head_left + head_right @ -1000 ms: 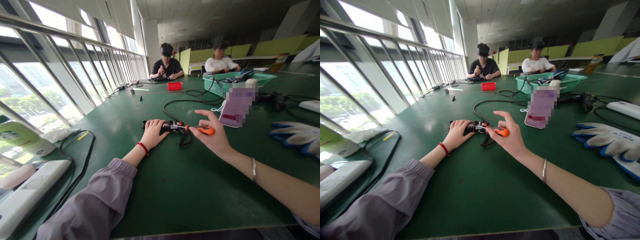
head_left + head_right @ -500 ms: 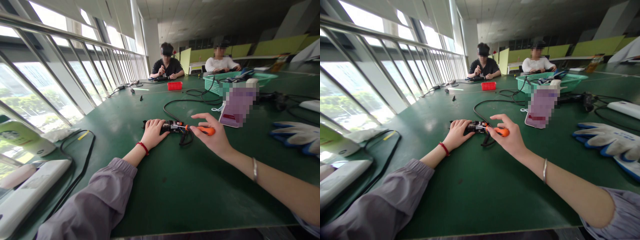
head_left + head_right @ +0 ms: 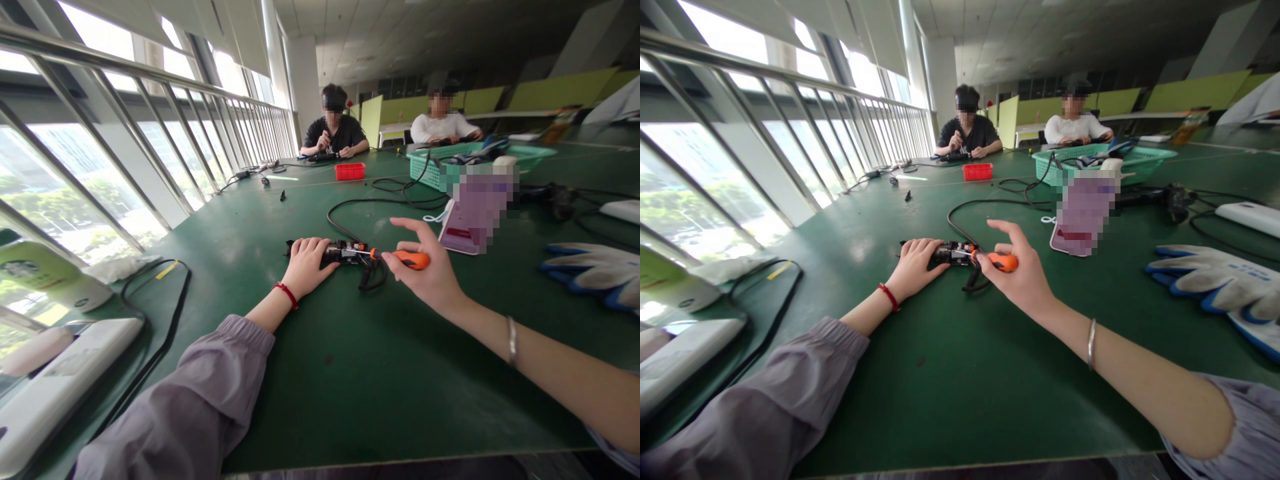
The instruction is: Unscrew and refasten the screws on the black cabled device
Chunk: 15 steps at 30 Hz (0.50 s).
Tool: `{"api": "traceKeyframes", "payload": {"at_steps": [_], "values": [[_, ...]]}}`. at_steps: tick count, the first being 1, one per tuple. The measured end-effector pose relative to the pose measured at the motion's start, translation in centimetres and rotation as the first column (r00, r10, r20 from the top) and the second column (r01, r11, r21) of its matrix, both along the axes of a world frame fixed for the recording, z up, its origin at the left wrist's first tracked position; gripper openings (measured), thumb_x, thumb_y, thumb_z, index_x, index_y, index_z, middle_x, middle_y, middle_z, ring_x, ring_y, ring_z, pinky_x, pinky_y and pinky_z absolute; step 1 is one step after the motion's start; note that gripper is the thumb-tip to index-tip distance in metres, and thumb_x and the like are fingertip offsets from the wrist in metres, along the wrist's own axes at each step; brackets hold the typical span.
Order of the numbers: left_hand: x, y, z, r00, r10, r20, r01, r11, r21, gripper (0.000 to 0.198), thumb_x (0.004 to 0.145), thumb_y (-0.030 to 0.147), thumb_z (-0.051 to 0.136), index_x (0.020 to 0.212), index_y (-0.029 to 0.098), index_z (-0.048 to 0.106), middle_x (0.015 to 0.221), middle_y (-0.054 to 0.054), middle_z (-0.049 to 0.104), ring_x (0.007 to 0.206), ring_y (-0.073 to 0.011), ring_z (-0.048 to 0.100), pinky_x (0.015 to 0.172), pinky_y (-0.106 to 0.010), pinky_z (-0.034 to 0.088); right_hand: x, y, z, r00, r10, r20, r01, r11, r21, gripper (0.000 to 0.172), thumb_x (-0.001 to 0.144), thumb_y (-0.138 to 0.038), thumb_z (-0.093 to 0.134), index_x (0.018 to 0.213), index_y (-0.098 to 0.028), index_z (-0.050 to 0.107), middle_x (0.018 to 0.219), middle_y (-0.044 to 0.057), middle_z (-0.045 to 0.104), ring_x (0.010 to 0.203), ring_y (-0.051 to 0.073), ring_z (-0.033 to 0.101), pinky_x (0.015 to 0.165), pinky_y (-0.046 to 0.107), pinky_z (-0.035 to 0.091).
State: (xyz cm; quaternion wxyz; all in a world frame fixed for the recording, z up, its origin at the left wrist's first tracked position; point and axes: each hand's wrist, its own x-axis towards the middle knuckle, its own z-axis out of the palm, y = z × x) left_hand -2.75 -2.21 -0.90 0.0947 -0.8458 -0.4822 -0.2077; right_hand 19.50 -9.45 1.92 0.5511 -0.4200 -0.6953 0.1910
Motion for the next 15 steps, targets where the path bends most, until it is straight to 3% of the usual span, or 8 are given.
{"api": "traceKeyframes", "payload": {"at_steps": [3, 5, 8, 10, 15], "values": [[-0.01, -0.02, 0.00, 1.000, 0.001, 0.002, -0.001, 1.000, 0.000, 0.043, 0.085, 0.043, 0.051, 0.121, 0.019, 0.051, 0.117, -0.009, 0.056, 0.111, -0.0265, 0.046, 0.104, -0.043, 0.027, 0.11, 0.35, -0.25, 1.000, -0.015, 0.002, 0.014, 0.991, 0.131, 0.065, 0.071, -0.022, 0.066, 0.128, -0.024, 0.037, 0.087, 0.001, 0.057, 0.077, 0.016, 0.059, 0.073, 0.033, 0.051], [-0.03, -0.02, -0.01, 1.000, -0.001, 0.005, 0.001, 1.000, 0.000, 0.043, 0.085, 0.043, 0.051, 0.120, 0.019, 0.050, 0.118, -0.009, 0.056, 0.112, -0.0266, 0.046, 0.104, -0.044, 0.027, 0.13, 0.40, -0.28, 0.999, -0.029, 0.016, 0.027, 0.992, 0.125, 0.065, 0.070, -0.026, 0.067, 0.127, -0.024, 0.038, 0.087, 0.000, 0.058, 0.075, 0.016, 0.060, 0.070, 0.032, 0.051], [-0.05, 0.00, -0.03, 1.000, -0.002, 0.005, 0.002, 1.000, -0.004, 0.043, 0.085, 0.044, 0.050, 0.120, 0.020, 0.050, 0.118, -0.009, 0.056, 0.112, -0.0265, 0.046, 0.104, -0.043, 0.026, 0.06, 0.08, -0.08, 0.998, -0.043, 0.047, 0.042, 0.999, 0.018, 0.039, 0.075, -0.034, 0.064, 0.111, -0.023, 0.051, 0.071, -0.003, 0.057, 0.060, 0.014, 0.059, 0.058, 0.028, 0.049], [-0.06, 0.03, -0.06, 1.000, -0.002, 0.003, 0.002, 1.000, -0.004, 0.043, 0.085, 0.044, 0.050, 0.121, 0.019, 0.050, 0.118, -0.009, 0.056, 0.112, -0.0263, 0.046, 0.104, -0.043, 0.026, -0.01, -0.17, 0.08, 0.997, -0.057, 0.057, 0.058, 0.998, -0.003, 0.025, 0.077, -0.035, 0.062, 0.097, -0.022, 0.055, 0.073, -0.001, 0.060, 0.061, 0.015, 0.061, 0.057, 0.027, 0.049], [-0.07, 0.08, -0.10, 1.000, 0.000, 0.000, 0.000, 1.000, 0.001, 0.043, 0.085, 0.044, 0.050, 0.121, 0.019, 0.050, 0.117, -0.008, 0.056, 0.111, -0.0261, 0.046, 0.104, -0.043, 0.026, 0.03, -0.03, 0.07, 0.997, -0.067, 0.030, 0.063, 0.991, 0.115, 0.023, 0.073, -0.023, 0.063, 0.094, -0.023, 0.053, 0.084, 0.001, 0.059, 0.073, 0.016, 0.061, 0.062, 0.027, 0.049]]}}
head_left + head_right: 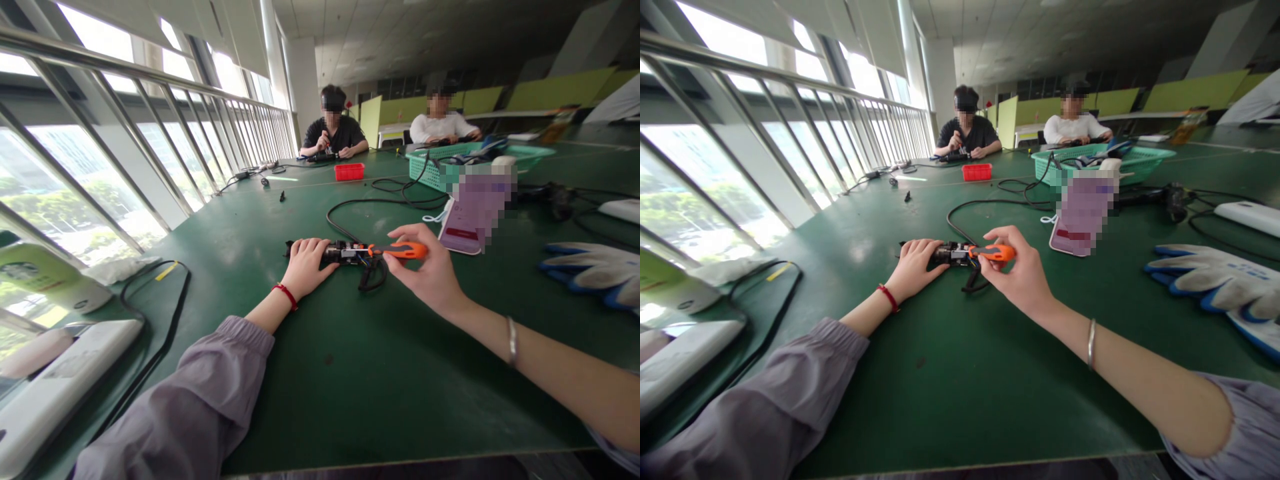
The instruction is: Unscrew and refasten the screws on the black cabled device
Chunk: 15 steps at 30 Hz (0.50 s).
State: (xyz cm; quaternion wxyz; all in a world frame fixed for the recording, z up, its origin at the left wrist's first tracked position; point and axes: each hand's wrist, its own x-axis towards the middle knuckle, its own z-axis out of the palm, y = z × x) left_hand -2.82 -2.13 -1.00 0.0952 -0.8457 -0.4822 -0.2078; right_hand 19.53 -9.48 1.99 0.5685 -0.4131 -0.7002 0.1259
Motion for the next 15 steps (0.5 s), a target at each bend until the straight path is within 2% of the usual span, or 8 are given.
{"api": "traceKeyframes", "payload": {"at_steps": [3, 10, 15], "values": [[0.0, 0.0, 0.0, 1.000, 0.000, -0.006, 0.000, 1.000, 0.001, 0.044, 0.085, 0.044, 0.050, 0.121, 0.018, 0.050, 0.117, -0.009, 0.056, 0.111, -0.0262, 0.045, 0.104, -0.043, 0.026, 0.2, 0.4, -0.1, 1.000, -0.019, -0.009, 0.019, 0.999, 0.049, 0.020, 0.073, -0.020, 0.062, 0.091, -0.023, 0.054, 0.086, 0.001, 0.058, 0.075, 0.016, 0.059, 0.061, 0.027, 0.048], [0.0, -0.1, 0.1, 1.000, 0.002, 0.000, -0.002, 1.000, -0.008, 0.044, 0.084, 0.043, 0.052, 0.121, 0.019, 0.050, 0.118, -0.009, 0.055, 0.111, -0.0262, 0.046, 0.104, -0.044, 0.027, 1.1, 0.5, 0.5, 0.995, -0.057, -0.079, 0.059, 0.998, 0.018, 0.013, 0.073, -0.022, 0.062, 0.082, -0.023, 0.053, 0.076, 0.000, 0.054, 0.054, 0.012, 0.051, 0.049, 0.027, 0.044], [0.0, -0.1, 0.2, 1.000, 0.003, 0.012, -0.002, 1.000, -0.024, 0.043, 0.084, 0.043, 0.052, 0.120, 0.020, 0.050, 0.117, -0.009, 0.055, 0.112, -0.0268, 0.045, 0.104, -0.045, 0.028, 1.4, 0.5, 0.7, 0.994, -0.059, -0.095, 0.059, 0.998, 0.002, 0.013, 0.073, -0.023, 0.063, 0.082, -0.023, 0.053, 0.077, 0.000, 0.054, 0.052, 0.012, 0.050, 0.046, 0.027, 0.044]]}}
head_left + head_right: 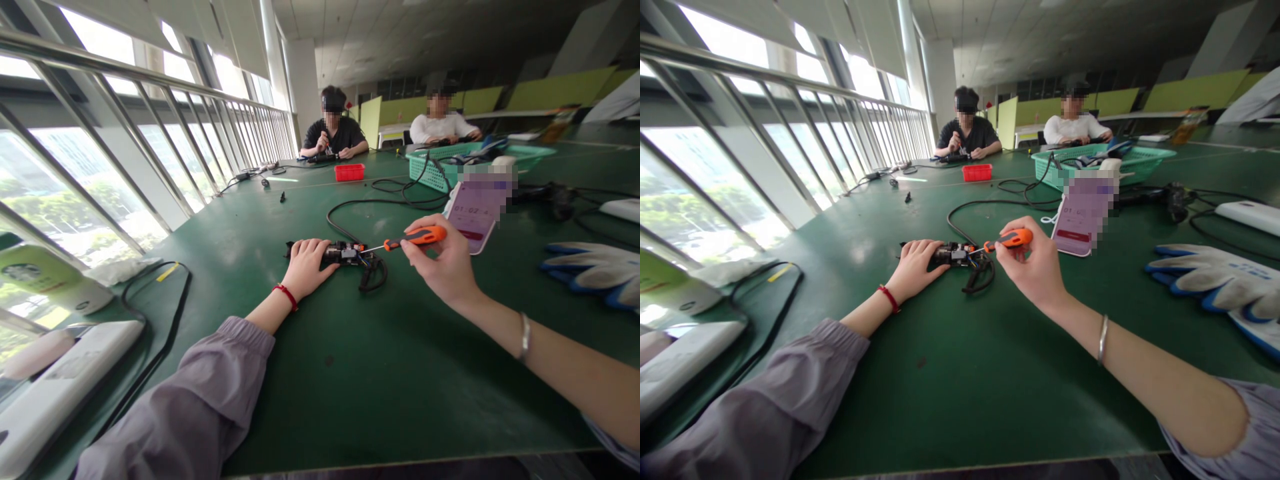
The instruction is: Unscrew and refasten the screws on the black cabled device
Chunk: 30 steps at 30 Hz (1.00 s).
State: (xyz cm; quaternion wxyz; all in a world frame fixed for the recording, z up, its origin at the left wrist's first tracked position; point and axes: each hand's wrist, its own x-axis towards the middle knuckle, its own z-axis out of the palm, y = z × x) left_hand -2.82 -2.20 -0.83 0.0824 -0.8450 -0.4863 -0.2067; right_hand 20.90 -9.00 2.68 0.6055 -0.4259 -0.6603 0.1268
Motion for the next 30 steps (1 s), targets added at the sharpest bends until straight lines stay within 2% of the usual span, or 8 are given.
{"api": "traceKeyframes", "payload": {"at_steps": [11, 18, 23, 30], "values": [[-0.04, 0.18, -0.20, 1.000, -0.005, -0.007, 0.005, 1.000, 0.019, 0.045, 0.084, 0.043, 0.051, 0.122, 0.019, 0.049, 0.118, -0.009, 0.055, 0.111, -0.0265, 0.045, 0.104, -0.044, 0.027, -0.16, 0.55, -0.83, 0.999, 0.041, 0.019, -0.040, 0.996, -0.078, 0.014, 0.072, -0.021, 0.063, 0.083, -0.021, 0.055, 0.077, -0.001, 0.055, 0.055, 0.011, 0.051, 0.052, 0.026, 0.045], [-0.05, 0.14, -0.16, 1.000, -0.012, 0.007, 0.012, 1.000, 0.010, 0.043, 0.084, 0.042, 0.052, 0.121, 0.021, 0.050, 0.117, -0.009, 0.055, 0.112, -0.0266, 0.045, 0.104, -0.046, 0.027, -0.05, 0.44, -0.73, 0.999, 0.031, -0.015, -0.031, 0.999, 0.008, 0.013, 0.073, -0.020, 0.062, 0.083, -0.021, 0.054, 0.078, 0.000, 0.054, 0.056, 0.011, 0.051, 0.052, 0.026, 0.045], [0.03, 0.05, -0.06, 1.000, -0.005, 0.001, 0.005, 1.000, 0.007, 0.043, 0.084, 0.042, 0.052, 0.121, 0.021, 0.050, 0.117, -0.009, 0.055, 0.111, -0.0269, 0.046, 0.104, -0.045, 0.027, -0.13, 0.52, -0.87, 0.999, 0.038, 0.028, -0.038, 0.999, -0.011, 0.014, 0.073, -0.021, 0.062, 0.084, -0.022, 0.054, 0.078, 0.000, 0.055, 0.055, 0.012, 0.052, 0.052, 0.027, 0.046], [-0.04, 0.07, -0.15, 1.000, -0.003, -0.009, 0.003, 1.000, 0.017, 0.043, 0.085, 0.043, 0.051, 0.121, 0.019, 0.050, 0.118, -0.009, 0.055, 0.112, -0.0262, 0.045, 0.104, -0.044, 0.027, -0.04, 0.44, -0.68, 0.999, 0.035, 0.007, -0.035, 0.999, -0.008, 0.014, 0.072, -0.020, 0.062, 0.083, -0.022, 0.053, 0.077, -0.001, 0.053, 0.055, 0.012, 0.052, 0.051, 0.027, 0.045]]}}
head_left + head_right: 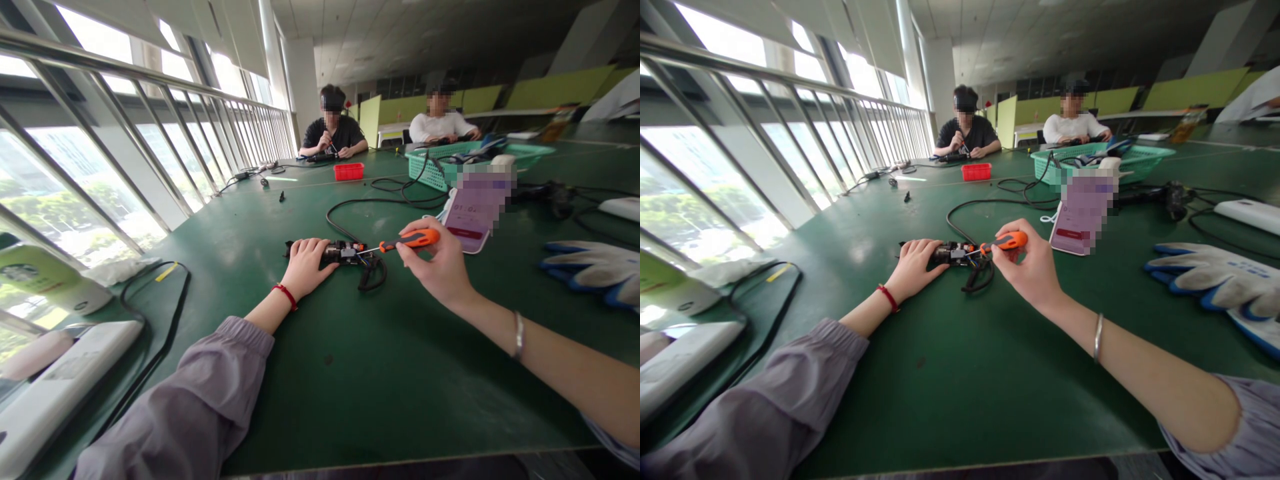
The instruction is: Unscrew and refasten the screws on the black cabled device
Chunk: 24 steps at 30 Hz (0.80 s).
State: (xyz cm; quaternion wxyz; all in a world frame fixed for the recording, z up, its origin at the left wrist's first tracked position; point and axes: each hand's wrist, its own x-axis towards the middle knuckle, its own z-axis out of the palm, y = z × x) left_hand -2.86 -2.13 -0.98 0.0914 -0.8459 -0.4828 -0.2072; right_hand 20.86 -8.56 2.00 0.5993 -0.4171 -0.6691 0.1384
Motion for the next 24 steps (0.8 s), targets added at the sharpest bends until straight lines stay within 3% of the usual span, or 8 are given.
{"api": "traceKeyframes", "payload": {"at_steps": [4, 10, 17, 24], "values": [[0.05, -0.04, 0.07, 1.000, -0.001, -0.002, 0.001, 1.000, -0.004, 0.043, 0.085, 0.043, 0.051, 0.121, 0.020, 0.049, 0.118, -0.008, 0.055, 0.112, -0.0261, 0.045, 0.104, -0.043, 0.026, -0.09, -0.16, 0.08, 1.000, -0.003, -0.002, 0.003, 1.000, 0.008, 0.014, 0.072, -0.019, 0.062, 0.083, -0.021, 0.054, 0.079, 0.000, 0.053, 0.055, 0.011, 0.051, 0.051, 0.027, 0.044], [0.09, -0.02, 0.08, 1.000, -0.001, 0.004, 0.001, 1.000, -0.004, 0.043, 0.085, 0.043, 0.051, 0.121, 0.020, 0.049, 0.118, -0.009, 0.055, 0.112, -0.0262, 0.045, 0.104, -0.044, 0.027, -0.20, -0.04, -0.20, 1.000, 0.008, 0.026, -0.006, 0.997, -0.083, 0.015, 0.072, -0.019, 0.062, 0.085, -0.020, 0.054, 0.078, -0.001, 0.055, 0.055, 0.011, 0.052, 0.051, 0.026, 0.044], [0.05, 0.03, 0.02, 1.000, 0.007, -0.009, -0.007, 1.000, 0.006, 0.043, 0.085, 0.043, 0.051, 0.121, 0.020, 0.050, 0.118, -0.008, 0.055, 0.111, -0.0257, 0.045, 0.104, -0.043, 0.026, -0.20, -0.21, -0.10, 1.000, -0.008, 0.012, 0.008, 1.000, 0.024, 0.012, 0.073, -0.016, 0.061, 0.082, -0.019, 0.054, 0.076, -0.002, 0.053, 0.055, 0.010, 0.051, 0.052, 0.025, 0.043], [-0.02, 0.16, -0.12, 1.000, 0.003, -0.010, -0.003, 1.000, 0.016, 0.044, 0.085, 0.044, 0.051, 0.122, 0.020, 0.050, 0.118, -0.008, 0.055, 0.111, -0.0258, 0.046, 0.104, -0.043, 0.026, -0.09, -0.12, 0.08, 1.000, 0.002, 0.031, -0.001, 1.000, -0.027, 0.014, 0.074, -0.020, 0.062, 0.085, -0.020, 0.054, 0.076, -0.002, 0.053, 0.055, 0.010, 0.051, 0.052, 0.025, 0.042]]}}
